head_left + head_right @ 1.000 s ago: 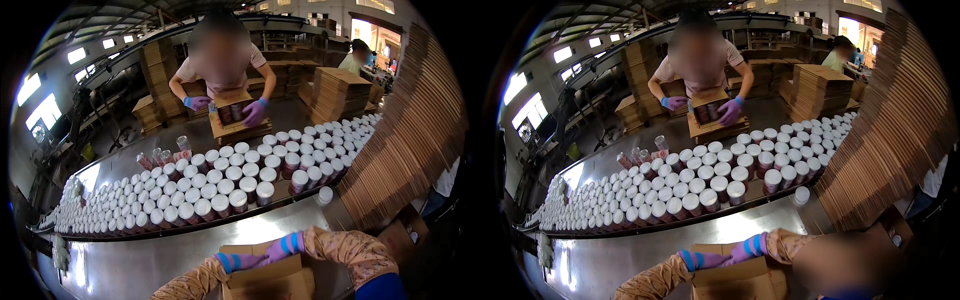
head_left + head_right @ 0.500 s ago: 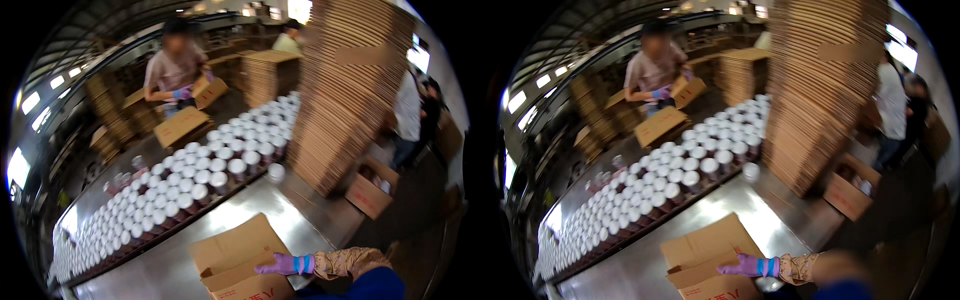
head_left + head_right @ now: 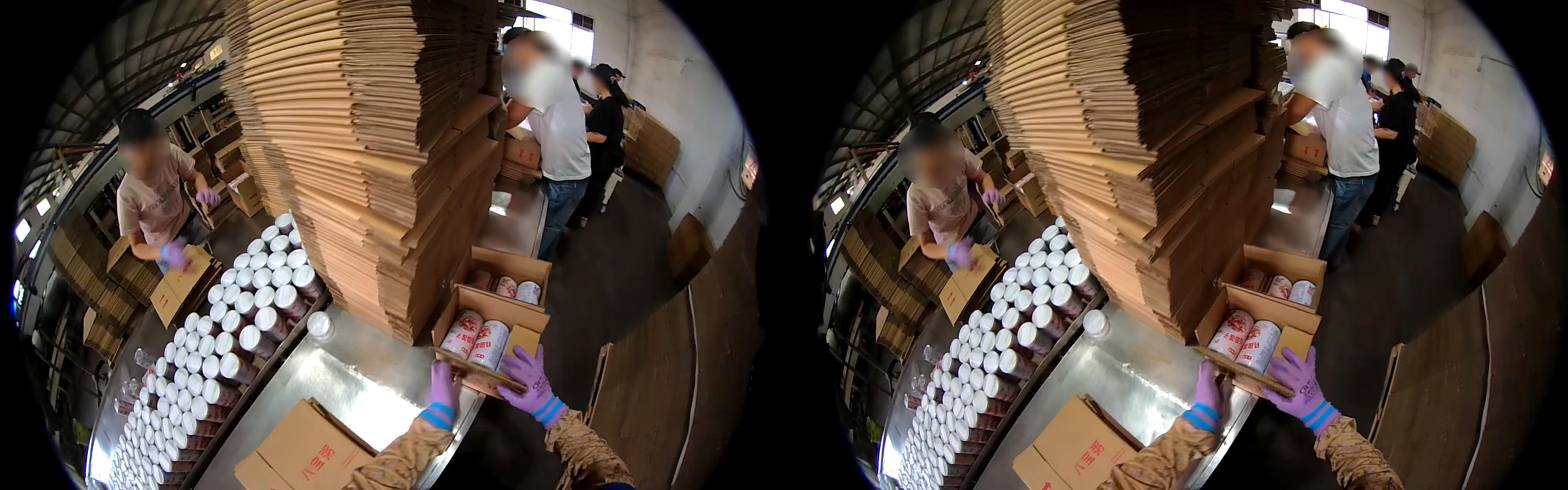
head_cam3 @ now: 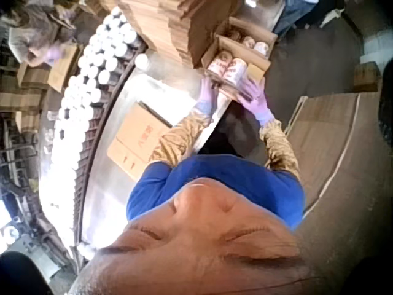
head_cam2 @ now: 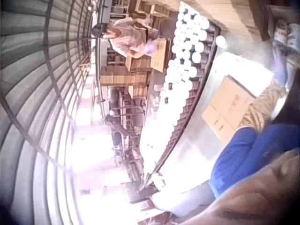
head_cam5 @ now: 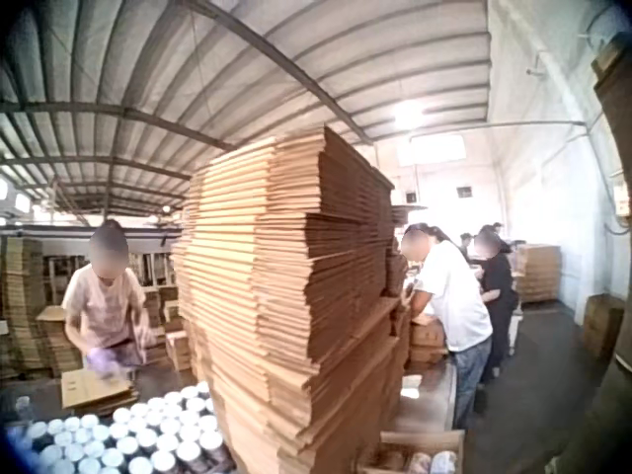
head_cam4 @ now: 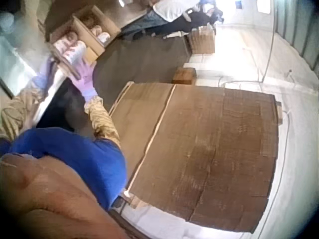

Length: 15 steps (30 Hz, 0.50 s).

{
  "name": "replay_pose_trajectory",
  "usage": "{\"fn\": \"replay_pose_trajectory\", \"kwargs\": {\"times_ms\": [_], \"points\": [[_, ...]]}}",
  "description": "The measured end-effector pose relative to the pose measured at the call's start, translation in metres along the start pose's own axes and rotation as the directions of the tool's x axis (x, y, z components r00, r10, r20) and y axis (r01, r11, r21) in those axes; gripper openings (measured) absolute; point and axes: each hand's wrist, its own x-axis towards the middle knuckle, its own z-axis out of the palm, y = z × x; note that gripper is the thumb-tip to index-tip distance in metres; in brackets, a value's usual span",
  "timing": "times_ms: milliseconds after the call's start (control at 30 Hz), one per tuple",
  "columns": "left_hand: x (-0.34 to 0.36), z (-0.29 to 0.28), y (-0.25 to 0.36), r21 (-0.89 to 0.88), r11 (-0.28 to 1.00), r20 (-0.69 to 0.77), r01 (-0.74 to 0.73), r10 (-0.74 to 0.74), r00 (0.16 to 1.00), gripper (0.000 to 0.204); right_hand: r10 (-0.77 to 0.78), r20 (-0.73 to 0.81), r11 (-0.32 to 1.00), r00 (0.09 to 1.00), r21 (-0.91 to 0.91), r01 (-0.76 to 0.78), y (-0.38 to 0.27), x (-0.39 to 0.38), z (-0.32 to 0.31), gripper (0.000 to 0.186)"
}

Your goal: The person assembles cardboard boxes and places white-lidded cans from a conveyor belt into the boxes. They fold the box flaps and continue the packing process alongside other workers in a warehouse setting.

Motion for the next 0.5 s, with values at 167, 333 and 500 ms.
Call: {"fn": "replay_pose_trajectory", "kwargs": {"times_ms": [167,333,500], "points": [[0.102,-0.152,0.044,-0.380,0.782,0.535,0.494,-0.249,0.807,0.055,0.094,-0.002,0.990,0.996,-0.105,-0.094,0.054,0.006,0.004,0.041],[0.041,-0.399,-0.098,0.674,0.707,0.523,0.215,-0.662,0.537,0.100,0.043,-0.344,0.983,0.938,-0.155,-0.102,-0.016,0.026,-0.035,0.064],[-0.034,-0.392,-0.043,0.573,0.511,0.290,0.641,-0.858,0.424,0.094,0.145,0.356,0.717,0.923,0.605,-0.346,-0.143,0.025,0.082,0.080]]}}
